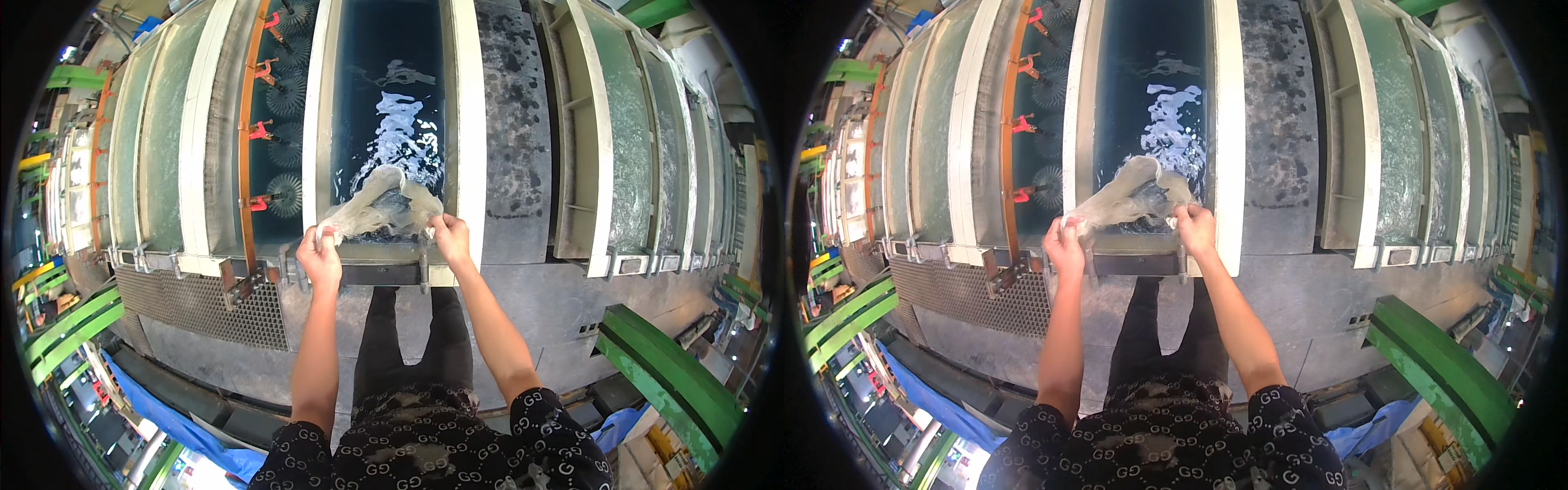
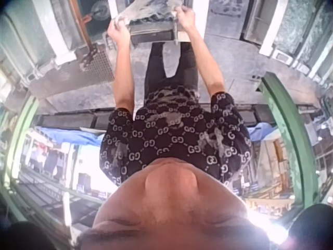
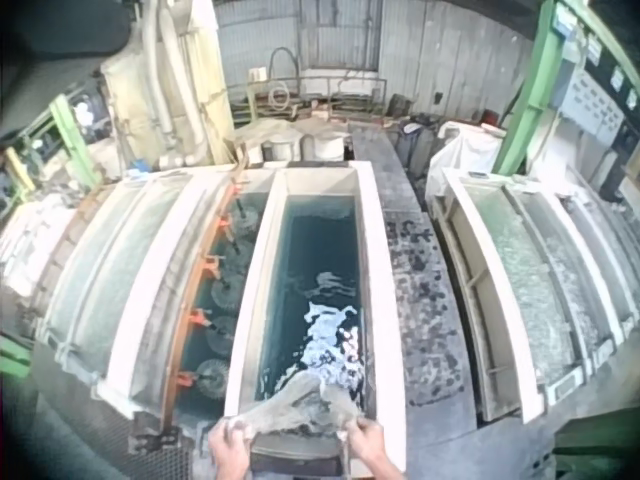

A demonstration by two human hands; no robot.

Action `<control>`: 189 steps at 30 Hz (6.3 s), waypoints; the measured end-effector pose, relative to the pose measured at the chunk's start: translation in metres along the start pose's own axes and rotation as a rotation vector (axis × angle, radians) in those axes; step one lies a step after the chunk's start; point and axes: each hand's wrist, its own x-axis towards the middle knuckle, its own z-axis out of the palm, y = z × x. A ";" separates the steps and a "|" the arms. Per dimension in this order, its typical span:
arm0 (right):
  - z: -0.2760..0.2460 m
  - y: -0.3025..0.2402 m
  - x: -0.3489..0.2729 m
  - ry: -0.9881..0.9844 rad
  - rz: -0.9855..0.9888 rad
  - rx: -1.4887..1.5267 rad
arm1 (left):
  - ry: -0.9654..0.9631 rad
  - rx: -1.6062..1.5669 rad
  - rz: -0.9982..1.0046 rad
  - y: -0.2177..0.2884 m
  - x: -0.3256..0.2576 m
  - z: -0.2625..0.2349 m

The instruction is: The person holds a net containing small fish and repeatedly dips it into a series of water tanks. They move along the tanks, submerging the net into the water to wash or transfer the fish.

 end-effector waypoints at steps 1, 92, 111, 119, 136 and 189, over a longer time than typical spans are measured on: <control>0.002 -0.006 0.000 0.013 -0.002 -0.016 | 0.011 -0.025 -0.008 0.001 -0.001 -0.003; -0.038 -0.010 -0.012 0.042 -0.036 0.219 | -0.013 -0.272 -0.074 -0.037 0.003 -0.030; -0.034 -0.002 -0.023 0.055 -0.030 0.275 | 0.030 -0.205 -0.088 -0.052 -0.003 -0.033; -0.048 -0.013 -0.028 0.120 -0.192 0.365 | 0.045 -0.328 -0.040 -0.027 -0.002 -0.036; -0.070 -0.053 -0.045 0.100 -0.286 0.466 | 0.080 -0.341 0.055 -0.001 0.008 -0.051; -0.005 -0.022 0.007 -0.009 -0.112 -0.126 | -0.082 -0.305 -0.003 0.024 -0.016 -0.032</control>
